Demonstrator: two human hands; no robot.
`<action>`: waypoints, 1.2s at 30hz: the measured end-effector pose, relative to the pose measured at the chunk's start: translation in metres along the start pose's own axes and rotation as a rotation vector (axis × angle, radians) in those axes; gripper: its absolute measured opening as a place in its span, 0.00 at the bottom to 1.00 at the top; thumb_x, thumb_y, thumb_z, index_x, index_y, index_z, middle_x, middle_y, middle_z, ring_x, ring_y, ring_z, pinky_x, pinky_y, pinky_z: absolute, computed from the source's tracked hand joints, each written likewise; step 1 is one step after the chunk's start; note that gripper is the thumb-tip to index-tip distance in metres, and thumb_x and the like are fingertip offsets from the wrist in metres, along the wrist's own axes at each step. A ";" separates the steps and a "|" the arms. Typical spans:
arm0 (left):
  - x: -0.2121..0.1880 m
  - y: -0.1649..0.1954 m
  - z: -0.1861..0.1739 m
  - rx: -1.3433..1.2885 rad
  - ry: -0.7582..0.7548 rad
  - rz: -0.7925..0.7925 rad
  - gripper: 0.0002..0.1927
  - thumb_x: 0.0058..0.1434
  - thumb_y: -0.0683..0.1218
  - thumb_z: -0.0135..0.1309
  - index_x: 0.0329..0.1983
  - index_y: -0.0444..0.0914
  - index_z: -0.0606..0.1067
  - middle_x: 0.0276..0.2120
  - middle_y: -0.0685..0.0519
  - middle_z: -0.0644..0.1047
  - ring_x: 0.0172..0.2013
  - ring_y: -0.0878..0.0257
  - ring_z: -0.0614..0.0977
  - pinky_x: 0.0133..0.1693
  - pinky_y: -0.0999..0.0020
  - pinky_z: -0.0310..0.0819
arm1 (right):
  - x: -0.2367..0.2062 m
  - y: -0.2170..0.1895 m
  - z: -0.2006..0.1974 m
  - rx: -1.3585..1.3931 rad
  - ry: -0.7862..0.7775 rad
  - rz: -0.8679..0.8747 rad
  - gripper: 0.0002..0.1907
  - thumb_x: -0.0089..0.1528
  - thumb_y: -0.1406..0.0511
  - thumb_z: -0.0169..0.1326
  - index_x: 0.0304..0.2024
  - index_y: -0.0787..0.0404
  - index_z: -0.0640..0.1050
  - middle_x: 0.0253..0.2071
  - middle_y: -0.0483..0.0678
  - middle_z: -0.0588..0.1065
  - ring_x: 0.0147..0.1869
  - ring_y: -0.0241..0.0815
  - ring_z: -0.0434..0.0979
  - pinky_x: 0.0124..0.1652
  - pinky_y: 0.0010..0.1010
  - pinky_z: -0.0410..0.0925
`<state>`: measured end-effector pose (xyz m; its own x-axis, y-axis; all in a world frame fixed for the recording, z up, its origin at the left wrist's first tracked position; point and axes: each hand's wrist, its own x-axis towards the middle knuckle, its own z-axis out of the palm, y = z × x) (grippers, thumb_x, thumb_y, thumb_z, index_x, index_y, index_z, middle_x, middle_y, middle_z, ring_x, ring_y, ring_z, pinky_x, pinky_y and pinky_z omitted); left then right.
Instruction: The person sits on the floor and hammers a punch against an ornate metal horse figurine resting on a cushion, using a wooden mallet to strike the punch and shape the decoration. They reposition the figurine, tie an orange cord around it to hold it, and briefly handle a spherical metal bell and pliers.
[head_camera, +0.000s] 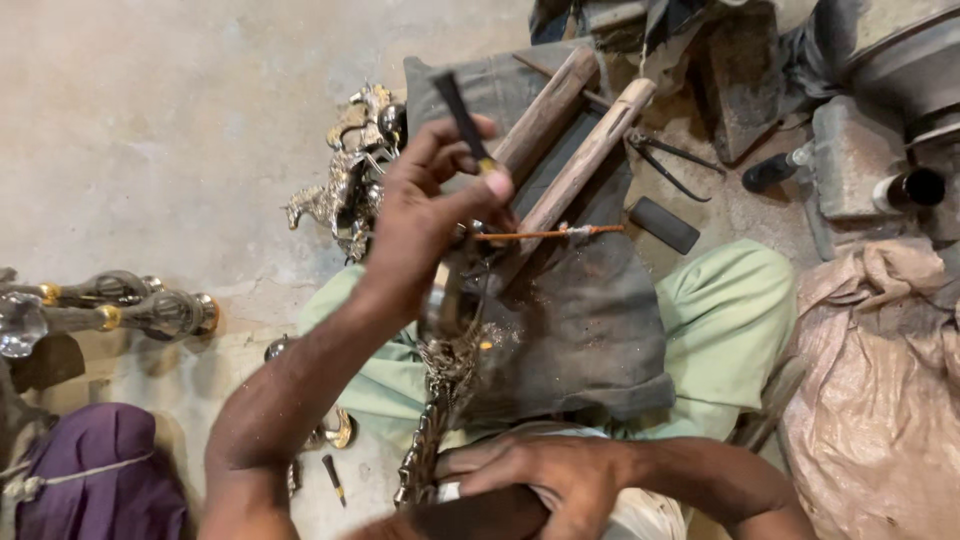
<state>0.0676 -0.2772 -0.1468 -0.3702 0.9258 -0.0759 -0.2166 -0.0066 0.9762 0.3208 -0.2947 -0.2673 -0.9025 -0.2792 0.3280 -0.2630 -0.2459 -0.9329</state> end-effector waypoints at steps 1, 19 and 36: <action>-0.002 0.001 0.006 0.086 -0.002 0.014 0.25 0.60 0.42 0.61 0.60 0.35 0.70 0.38 0.53 0.78 0.31 0.65 0.84 0.33 0.70 0.83 | 0.007 -0.005 -0.001 0.028 -0.040 0.085 0.35 0.66 0.49 0.59 0.67 0.64 0.70 0.68 0.59 0.68 0.72 0.54 0.69 0.69 0.41 0.62; -0.033 -0.042 0.021 -0.412 0.086 0.117 0.25 0.64 0.37 0.61 0.64 0.32 0.69 0.43 0.48 0.79 0.37 0.61 0.83 0.42 0.65 0.84 | -0.022 -0.053 -0.006 -0.216 0.001 0.622 0.31 0.62 0.51 0.56 0.63 0.58 0.74 0.59 0.54 0.76 0.66 0.51 0.72 0.63 0.42 0.64; -0.048 -0.034 0.003 -0.427 0.106 0.073 0.26 0.64 0.37 0.61 0.63 0.33 0.66 0.44 0.47 0.79 0.40 0.56 0.85 0.41 0.66 0.81 | 0.068 -0.081 -0.176 -0.981 1.163 0.260 0.25 0.62 0.61 0.66 0.56 0.66 0.74 0.39 0.52 0.78 0.40 0.45 0.80 0.40 0.41 0.74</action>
<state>0.0955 -0.3205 -0.1758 -0.4842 0.8734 -0.0516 -0.5315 -0.2468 0.8103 0.2209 -0.1305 -0.1953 -0.5931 0.7518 0.2880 0.2453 0.5095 -0.8247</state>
